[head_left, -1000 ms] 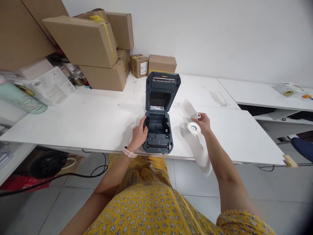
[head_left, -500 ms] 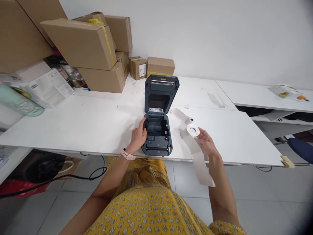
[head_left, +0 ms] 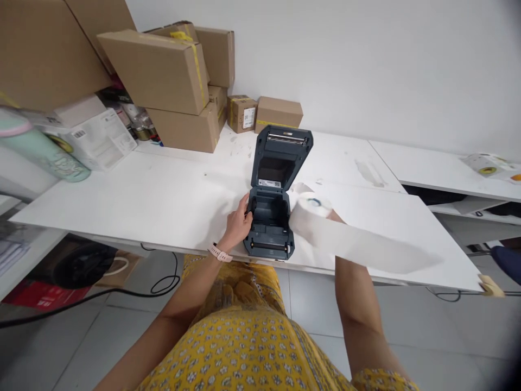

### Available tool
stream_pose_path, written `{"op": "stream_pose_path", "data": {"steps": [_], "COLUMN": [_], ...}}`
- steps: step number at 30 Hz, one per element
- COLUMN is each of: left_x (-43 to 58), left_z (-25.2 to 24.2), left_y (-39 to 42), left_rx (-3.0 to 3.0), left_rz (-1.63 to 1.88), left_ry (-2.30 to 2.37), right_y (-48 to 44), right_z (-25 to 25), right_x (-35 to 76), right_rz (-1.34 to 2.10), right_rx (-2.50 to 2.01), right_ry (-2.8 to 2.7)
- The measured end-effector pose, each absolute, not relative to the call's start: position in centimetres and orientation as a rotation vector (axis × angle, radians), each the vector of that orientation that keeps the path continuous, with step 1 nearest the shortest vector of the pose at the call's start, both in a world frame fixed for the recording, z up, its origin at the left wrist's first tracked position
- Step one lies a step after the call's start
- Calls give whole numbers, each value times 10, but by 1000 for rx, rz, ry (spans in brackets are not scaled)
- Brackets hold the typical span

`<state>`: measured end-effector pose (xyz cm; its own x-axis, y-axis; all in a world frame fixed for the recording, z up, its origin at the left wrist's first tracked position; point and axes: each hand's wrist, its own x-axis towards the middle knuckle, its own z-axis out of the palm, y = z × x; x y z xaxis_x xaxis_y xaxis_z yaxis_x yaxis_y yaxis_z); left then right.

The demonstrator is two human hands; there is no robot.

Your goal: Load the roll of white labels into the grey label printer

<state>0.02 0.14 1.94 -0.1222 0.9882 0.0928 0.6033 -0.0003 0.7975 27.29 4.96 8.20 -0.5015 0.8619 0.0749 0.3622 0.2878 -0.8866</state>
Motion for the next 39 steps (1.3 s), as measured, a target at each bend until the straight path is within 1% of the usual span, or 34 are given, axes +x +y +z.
{"op": "stream_pose_path", "data": {"steps": [2, 3, 5, 7, 10, 12, 17, 20, 24, 27, 31, 39], "left_x": [0, 0, -1, -1, -1, -1, -1, 0, 0, 0, 0, 1], "left_z": [19, 19, 18, 16, 15, 16, 20, 22, 22, 19, 15, 12], "left_y": [1, 1, 1, 1, 0, 0, -1, -1, -2, -1, 0, 0], "left_rx": [1635, 1632, 1634, 1647, 1666, 1665, 1655, 1649, 1629, 1611, 1620, 1581], "left_rz": [987, 987, 989, 1001, 1015, 1008, 980, 975, 1016, 1055, 1095, 1101], "left_ry": [1768, 1767, 1765, 1759, 1744, 1743, 1768, 1769, 1749, 1737, 1722, 1701], "right_y": [59, 65, 74, 82, 90, 95, 106, 102, 68, 23, -28, -51], "right_z": [100, 107, 117, 118, 111, 102, 78, 68, 61, 53, 37, 26], "right_x": [249, 236, 213, 196, 182, 177, 169, 170, 184, 198, 201, 192], "right_rz": [1098, 1012, 735, 495, 345, 311, 363, 285, 200, 238, 270, 205], "right_rx": [-1002, -980, -982, -1015, -1097, -1160, -1195, -1238, -1099, -992, -1055, -1098], "right_ry": [-2250, -2410, -2723, -2919, -3043, -3089, -3127, -3069, -2865, -2714, -2602, -2535]}}
